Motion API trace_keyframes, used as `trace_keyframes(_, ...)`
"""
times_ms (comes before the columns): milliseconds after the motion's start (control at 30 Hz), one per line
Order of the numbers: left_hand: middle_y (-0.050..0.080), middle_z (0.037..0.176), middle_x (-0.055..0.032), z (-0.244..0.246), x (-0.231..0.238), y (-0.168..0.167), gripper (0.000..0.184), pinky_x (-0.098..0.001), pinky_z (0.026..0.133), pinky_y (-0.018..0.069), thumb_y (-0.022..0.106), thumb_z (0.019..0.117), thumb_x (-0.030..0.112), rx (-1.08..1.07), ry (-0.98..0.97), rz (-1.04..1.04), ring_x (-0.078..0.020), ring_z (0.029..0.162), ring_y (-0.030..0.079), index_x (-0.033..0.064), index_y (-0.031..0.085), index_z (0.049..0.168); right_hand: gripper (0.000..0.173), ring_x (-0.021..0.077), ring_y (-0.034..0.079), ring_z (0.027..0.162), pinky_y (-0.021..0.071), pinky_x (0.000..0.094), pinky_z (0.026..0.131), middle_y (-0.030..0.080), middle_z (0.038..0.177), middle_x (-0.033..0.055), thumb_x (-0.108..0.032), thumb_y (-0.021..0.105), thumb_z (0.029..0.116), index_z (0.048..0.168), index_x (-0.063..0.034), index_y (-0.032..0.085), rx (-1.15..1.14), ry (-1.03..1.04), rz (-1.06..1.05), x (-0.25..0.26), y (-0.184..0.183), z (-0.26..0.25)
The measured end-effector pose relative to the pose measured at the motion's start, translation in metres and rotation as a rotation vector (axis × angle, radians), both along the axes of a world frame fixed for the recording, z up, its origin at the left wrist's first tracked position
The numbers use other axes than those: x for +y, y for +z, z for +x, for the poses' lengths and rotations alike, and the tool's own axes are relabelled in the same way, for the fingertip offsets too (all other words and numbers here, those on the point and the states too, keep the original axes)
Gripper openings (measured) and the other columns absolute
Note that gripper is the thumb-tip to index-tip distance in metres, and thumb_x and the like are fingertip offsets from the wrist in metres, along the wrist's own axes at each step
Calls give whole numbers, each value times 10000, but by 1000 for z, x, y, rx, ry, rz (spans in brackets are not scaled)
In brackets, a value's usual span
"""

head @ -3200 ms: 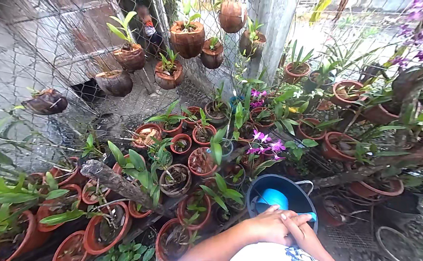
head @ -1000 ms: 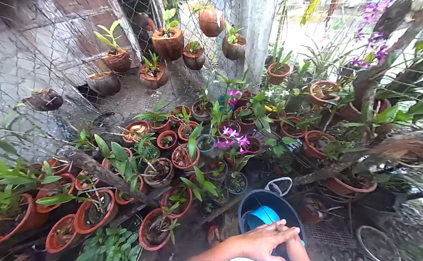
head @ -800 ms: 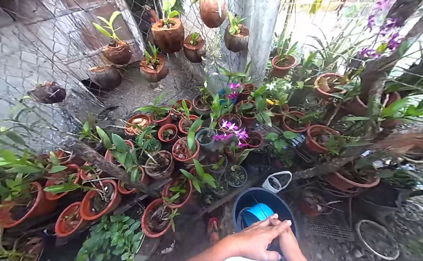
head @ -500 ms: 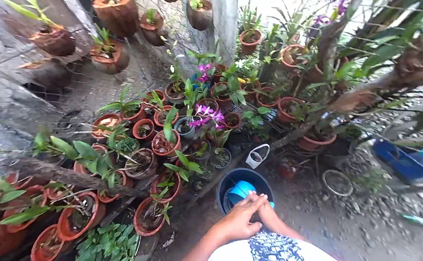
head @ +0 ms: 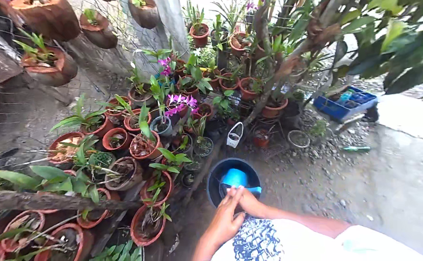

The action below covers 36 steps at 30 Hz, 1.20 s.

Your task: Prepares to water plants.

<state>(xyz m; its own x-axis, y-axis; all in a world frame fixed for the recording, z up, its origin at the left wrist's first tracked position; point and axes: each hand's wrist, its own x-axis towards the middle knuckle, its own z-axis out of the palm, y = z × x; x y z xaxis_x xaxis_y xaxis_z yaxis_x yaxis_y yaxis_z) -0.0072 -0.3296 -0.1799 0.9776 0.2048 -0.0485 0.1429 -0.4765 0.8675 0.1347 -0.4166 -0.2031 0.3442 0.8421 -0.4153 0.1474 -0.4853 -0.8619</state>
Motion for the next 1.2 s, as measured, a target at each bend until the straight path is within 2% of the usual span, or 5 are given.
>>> trace_keyframes(267, 401, 1615, -178, -77, -43, -9, 687, -432, 1243, 326, 652, 965, 181, -23, 109, -34, -292, 1527, 340, 74, 383, 1589, 562, 321, 663, 1104, 489, 555, 987, 704, 1086, 206, -463, 397, 1085, 1098, 12, 696, 12, 139, -67, -29, -1, -65)
trace_keyframes(600, 412, 1613, -159, -82, -75, 6, 667, -414, 1242, 321, 641, 966, 183, -62, 206, 72, -276, 1523, 350, 71, 402, 1579, 571, 334, 657, 1091, 483, 577, 965, 696, 1069, 212, -476, 406, 1087, 1083, 21, 686, 21, 254, 5, -44, 14, -61)
trace_keyframes(967, 368, 1619, -228, 26, -111, 6, 637, -431, 1233, 332, 621, 991, 195, -76, 211, 16, -308, 1525, 339, 29, 405, 1566, 444, 352, 647, 1119, 470, 567, 991, 688, 1101, 243, -304, 425, 1086, 1105, 61, 676, -6, 337, 63, -78, 15, 55)
trace_keyframes(1100, 415, 1607, -177, 80, -124, 2, 644, -433, 1249, 308, 621, 986, 181, -9, 131, 40, -279, 1526, 343, 63, 397, 1579, 417, 257, 660, 1026, 504, 496, 939, 697, 1013, 166, -320, 441, 1053, 1027, 11, 694, 54, 180, 120, -104, -14, 98)
trace_keyframes(1200, 425, 1615, -112, 112, -134, -1, 655, -432, 1256, 297, 604, 986, 171, 37, 123, 77, -249, 1533, 332, 103, 377, 1597, 411, 239, 657, 1054, 501, 466, 977, 702, 1051, 167, -287, 427, 1077, 1074, 21, 697, 95, 123, 69, -114, -14, 124)
